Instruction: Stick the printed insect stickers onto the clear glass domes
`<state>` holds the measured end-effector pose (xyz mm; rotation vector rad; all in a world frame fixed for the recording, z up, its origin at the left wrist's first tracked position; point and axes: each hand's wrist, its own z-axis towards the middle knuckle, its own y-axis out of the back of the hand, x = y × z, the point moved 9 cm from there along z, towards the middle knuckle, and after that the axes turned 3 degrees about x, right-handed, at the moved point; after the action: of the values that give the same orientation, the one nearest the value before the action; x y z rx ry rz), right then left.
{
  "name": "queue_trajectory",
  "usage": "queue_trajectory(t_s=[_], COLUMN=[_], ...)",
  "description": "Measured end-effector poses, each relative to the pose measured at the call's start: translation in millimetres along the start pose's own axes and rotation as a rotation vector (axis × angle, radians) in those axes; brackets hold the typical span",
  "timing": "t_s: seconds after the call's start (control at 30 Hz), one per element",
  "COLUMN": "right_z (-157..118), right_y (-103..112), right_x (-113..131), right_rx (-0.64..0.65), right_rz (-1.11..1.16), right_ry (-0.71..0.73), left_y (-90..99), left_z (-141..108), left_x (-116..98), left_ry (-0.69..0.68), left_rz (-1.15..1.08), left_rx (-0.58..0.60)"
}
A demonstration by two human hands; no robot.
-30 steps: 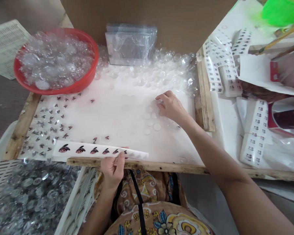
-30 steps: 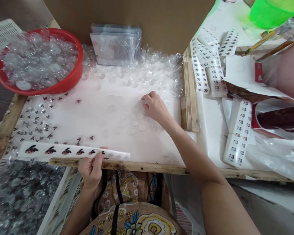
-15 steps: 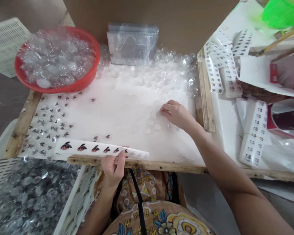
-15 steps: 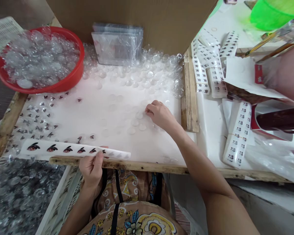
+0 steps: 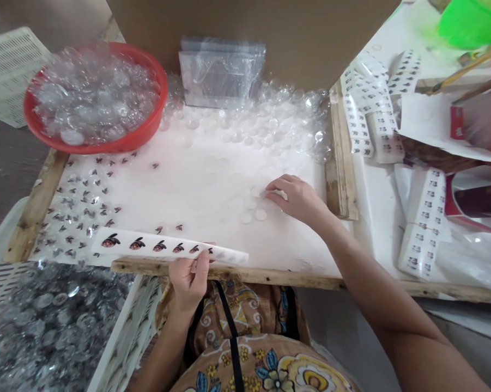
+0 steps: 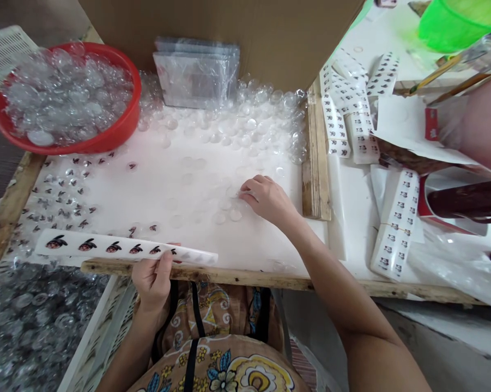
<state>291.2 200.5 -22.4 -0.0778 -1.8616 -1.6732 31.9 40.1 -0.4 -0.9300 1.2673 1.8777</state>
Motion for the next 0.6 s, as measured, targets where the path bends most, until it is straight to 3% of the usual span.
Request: queue_trajectory(t_s=[0.37,0.5,0.6], right_z=[-6.3,-9.5,-14.1], right_y=[36.1,44.2,44.8], right_x=[-16.6,3.8,36.4], right_rx=[-0.277,-0.310,-0.272], right_rz=[-0.066,0.031,0.172], right_ry=[-0.256,-0.225,-0.126], left_y=[0.1,-0.4,-0.3], left_z=[2.1,0.9,-1.7], left_x=[-2.8,-0.6,2.2], left_ry=[-0.002,0.005,0.007], left_rz=[0.027,0.032,0.042], left_rx=[0.009,0.017,0.019])
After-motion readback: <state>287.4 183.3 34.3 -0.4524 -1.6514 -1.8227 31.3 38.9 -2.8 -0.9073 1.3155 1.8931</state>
